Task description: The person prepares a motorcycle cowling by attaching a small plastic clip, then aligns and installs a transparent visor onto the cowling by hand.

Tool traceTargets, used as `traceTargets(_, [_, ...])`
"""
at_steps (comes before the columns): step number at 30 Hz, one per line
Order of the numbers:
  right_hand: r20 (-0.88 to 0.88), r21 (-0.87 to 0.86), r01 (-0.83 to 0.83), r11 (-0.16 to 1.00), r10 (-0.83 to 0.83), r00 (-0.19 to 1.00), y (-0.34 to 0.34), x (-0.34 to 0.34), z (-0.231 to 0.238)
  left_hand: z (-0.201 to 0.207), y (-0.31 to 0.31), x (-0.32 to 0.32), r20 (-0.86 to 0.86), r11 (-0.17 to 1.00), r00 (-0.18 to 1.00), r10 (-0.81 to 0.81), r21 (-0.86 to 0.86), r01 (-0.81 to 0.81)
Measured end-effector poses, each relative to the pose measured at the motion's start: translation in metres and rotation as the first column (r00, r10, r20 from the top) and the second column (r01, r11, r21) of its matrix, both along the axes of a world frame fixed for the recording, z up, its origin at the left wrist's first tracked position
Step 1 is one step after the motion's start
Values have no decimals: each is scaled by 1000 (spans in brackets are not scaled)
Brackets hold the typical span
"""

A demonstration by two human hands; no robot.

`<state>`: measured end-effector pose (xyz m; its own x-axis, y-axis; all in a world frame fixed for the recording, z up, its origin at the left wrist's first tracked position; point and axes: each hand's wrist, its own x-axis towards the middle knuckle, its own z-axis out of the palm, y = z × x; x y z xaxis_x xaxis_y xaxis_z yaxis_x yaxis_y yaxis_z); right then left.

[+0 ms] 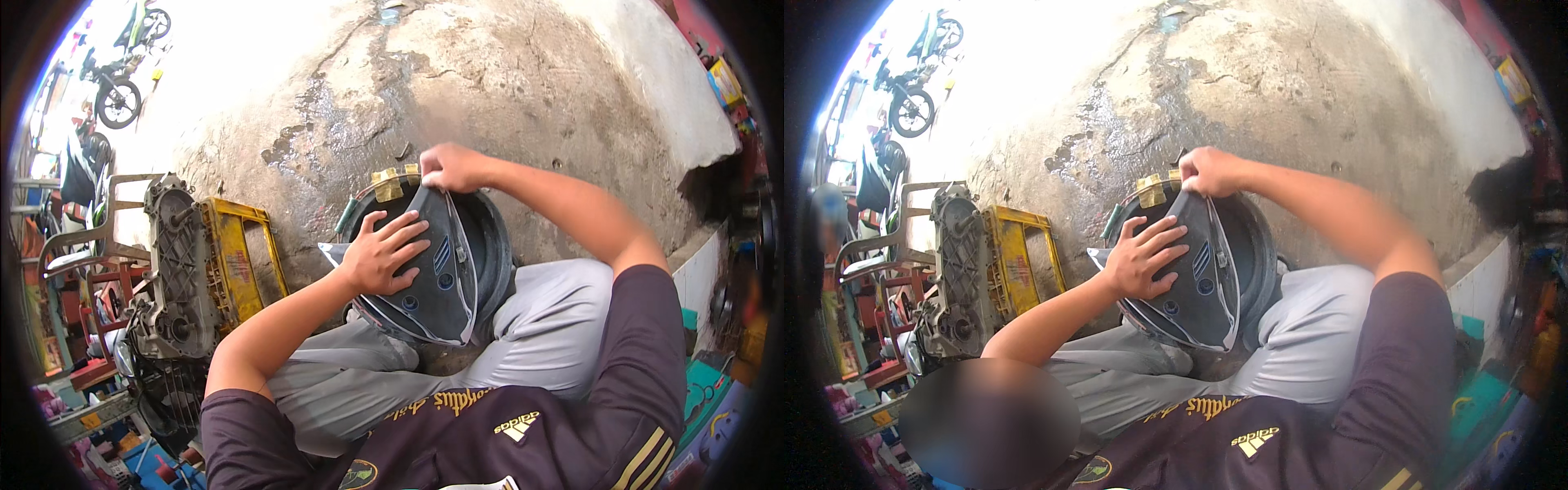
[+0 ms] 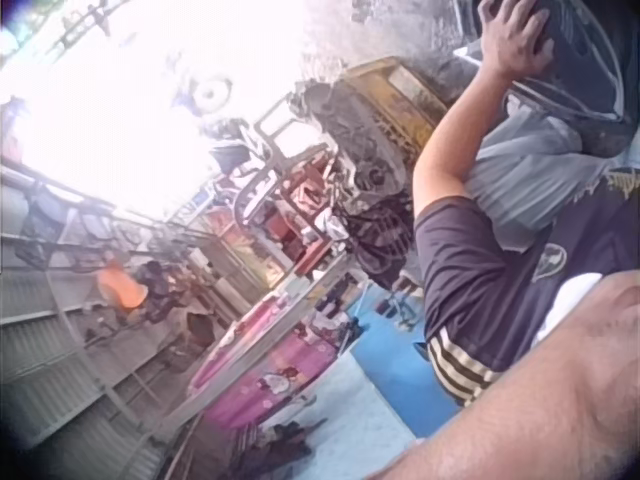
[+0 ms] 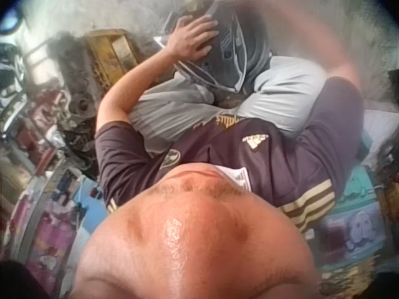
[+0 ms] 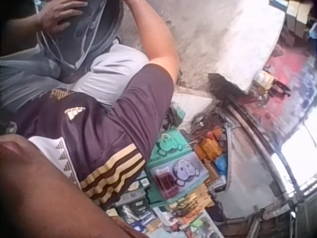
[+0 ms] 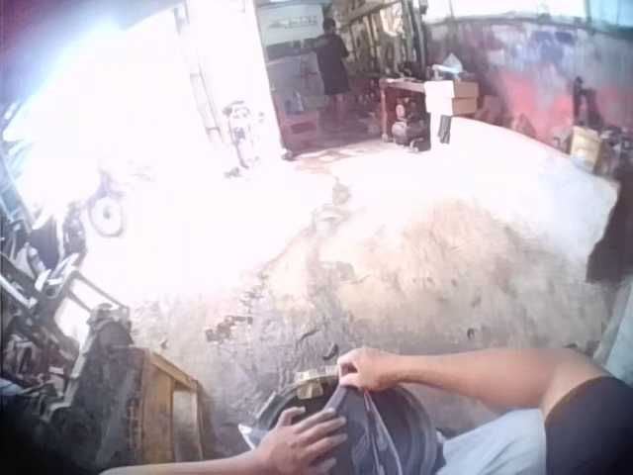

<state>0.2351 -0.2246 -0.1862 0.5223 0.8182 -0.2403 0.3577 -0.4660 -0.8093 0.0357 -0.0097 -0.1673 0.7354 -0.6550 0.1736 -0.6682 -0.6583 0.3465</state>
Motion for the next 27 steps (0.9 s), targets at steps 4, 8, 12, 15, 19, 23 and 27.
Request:
traceTargets(4, [161,-38,89,995,-82,984,0,0,-4,-3,0,-2,9,1000,1000,9,16,-9])
traceTargets(8, [143,-61,-45,997,54,988,16,-30,12,-6,6,-7,2,1000,1000,6,23,-6])
traceTargets(12, [118,-93,-11,996,22,993,12,-15,19,-4,1,-3,13,1000,1000,-11,2,11])
traceTargets(15, [176,-126,114,985,-90,980,3,7,6,-4,-1,0,-1,1000,1000,-11,-12,11])
traceTargets(19, [207,-106,-26,994,48,977,19,-14,14,-4,6,-5,-1,1000,1000,4,12,-4])
traceTargets(23, [118,-96,-71,993,82,990,16,-28,21,-5,8,-7,5,1000,1000,4,22,-4])
traceTargets(27, [135,-104,117,988,-103,986,0,-4,1,-6,1,-3,-3,1000,1000,-20,0,20])
